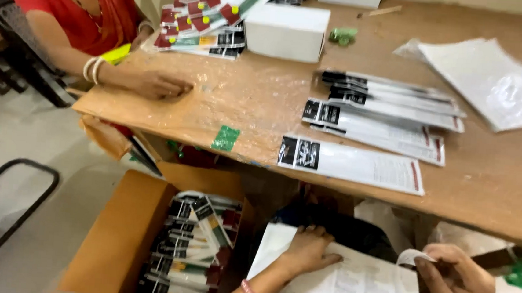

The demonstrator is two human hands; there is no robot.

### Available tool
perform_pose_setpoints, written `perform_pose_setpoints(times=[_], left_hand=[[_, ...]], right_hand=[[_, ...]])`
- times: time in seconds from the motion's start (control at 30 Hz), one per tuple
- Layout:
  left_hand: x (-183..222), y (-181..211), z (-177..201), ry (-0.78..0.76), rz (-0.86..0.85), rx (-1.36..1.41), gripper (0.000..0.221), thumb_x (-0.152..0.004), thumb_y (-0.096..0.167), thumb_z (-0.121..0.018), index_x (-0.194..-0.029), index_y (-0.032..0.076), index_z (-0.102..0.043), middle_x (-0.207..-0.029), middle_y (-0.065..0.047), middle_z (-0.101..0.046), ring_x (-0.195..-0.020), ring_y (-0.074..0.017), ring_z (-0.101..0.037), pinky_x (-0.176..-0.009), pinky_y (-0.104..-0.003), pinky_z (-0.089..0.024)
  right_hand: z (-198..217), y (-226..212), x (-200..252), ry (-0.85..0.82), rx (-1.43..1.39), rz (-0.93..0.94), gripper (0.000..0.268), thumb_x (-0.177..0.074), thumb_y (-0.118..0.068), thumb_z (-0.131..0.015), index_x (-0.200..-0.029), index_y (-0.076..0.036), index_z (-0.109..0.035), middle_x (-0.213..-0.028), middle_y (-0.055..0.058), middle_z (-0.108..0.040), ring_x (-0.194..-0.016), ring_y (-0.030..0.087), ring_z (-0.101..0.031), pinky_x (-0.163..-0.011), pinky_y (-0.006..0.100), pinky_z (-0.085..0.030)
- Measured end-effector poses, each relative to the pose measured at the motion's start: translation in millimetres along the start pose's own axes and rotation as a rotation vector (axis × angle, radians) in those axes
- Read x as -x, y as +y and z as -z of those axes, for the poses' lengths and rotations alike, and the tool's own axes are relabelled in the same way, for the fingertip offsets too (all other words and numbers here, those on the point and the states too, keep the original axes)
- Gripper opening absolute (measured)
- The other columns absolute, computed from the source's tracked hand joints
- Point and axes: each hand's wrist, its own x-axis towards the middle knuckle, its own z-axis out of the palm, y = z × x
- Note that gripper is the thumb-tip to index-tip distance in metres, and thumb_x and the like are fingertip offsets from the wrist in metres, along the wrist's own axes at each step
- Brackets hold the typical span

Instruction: Peeling and sticking labels onto art brush packaging.

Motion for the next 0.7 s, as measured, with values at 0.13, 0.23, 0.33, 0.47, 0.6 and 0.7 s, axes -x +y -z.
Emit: perform_pose_setpoints(times=[0.13, 0.23, 0.33, 0.47, 0.6, 0.7], left_hand=[[1.2, -1.5, -47.2, 0.010, -0.091, -0.184, 0.072, -0.082, 0.060, -0.071, -0.124, 0.002, -0.067, -0.125, -0.021, -0.065, -0.126, -0.0397, -0.052, -0.114, -0.061, -0.029], [12.7, 10.3, -22.1, 0.165, -0.144, -0.232, 0.067, -0.079, 0.051, -0.074, -0.127, 0.004, -0.067, -0.128, -0.018, -0.066, -0.126, -0.0365, -0.054, -0.114, -0.063, -0.028], [18.6, 20.6, 22.8, 0.285, -0.211, -0.045, 0.053, -0.088, 0.038, -0.075, -0.131, 0.007, -0.065, -0.132, -0.014, -0.068, -0.127, -0.0328, -0.061, -0.114, -0.055, -0.038], [43.7, 59.2, 77.6, 0.422, -0.259, 0.475, 0.058, -0.093, 0.023, -0.077, -0.141, 0.001, -0.054, -0.138, -0.015, -0.065, -0.127, -0.0327, -0.066, -0.113, -0.042, -0.050], [43.7, 79.5, 146.7, 0.572, -0.335, 0.655, 0.069, -0.082, 0.012, -0.077, -0.141, -0.005, -0.046, -0.139, -0.019, -0.058, -0.123, -0.0350, -0.062, -0.107, -0.040, -0.049], [39.8, 70.4, 151.2, 0.590, -0.324, 0.584, 0.058, -0.081, 0.007, -0.077, -0.134, -0.004, -0.055, -0.136, -0.018, -0.061, -0.123, -0.0363, -0.063, -0.107, -0.041, -0.049]], right_hand=[[8.8, -26.1, 8.0, -0.055, 0.134, -0.037, 0.015, -0.088, -0.005, -0.078, -0.096, 0.003, -0.068, -0.092, 0.009, -0.072, -0.067, 0.007, -0.055, -0.062, 0.022, -0.043], [7.0, -36.2, 8.8, -0.080, 0.200, 0.074, 0.017, -0.095, -0.008, -0.076, -0.094, 0.002, -0.062, -0.093, 0.007, -0.070, -0.080, 0.007, -0.064, -0.071, 0.019, -0.049], [5.8, -26.6, -1.1, -0.079, 0.230, 0.064, 0.014, -0.096, -0.008, -0.078, -0.100, -0.002, -0.066, -0.091, 0.006, -0.070, -0.077, 0.007, -0.067, -0.068, 0.020, -0.052], [1.9, -53.3, -8.3, -0.044, 0.354, -0.048, 0.017, -0.089, -0.006, -0.079, -0.099, 0.001, -0.067, -0.085, 0.010, -0.071, -0.069, 0.013, -0.066, -0.062, 0.026, -0.051], [-20.1, -67.0, -29.4, -0.010, 0.385, 0.012, 0.021, -0.078, -0.007, -0.083, -0.089, -0.001, -0.066, -0.085, 0.010, -0.070, -0.061, 0.012, -0.064, -0.058, 0.026, -0.051], [-23.5, -62.4, -29.3, -0.109, 0.152, 0.081, 0.020, -0.074, -0.004, -0.081, -0.089, -0.005, -0.068, -0.086, 0.007, -0.068, -0.074, 0.016, -0.067, -0.067, 0.028, -0.054]])
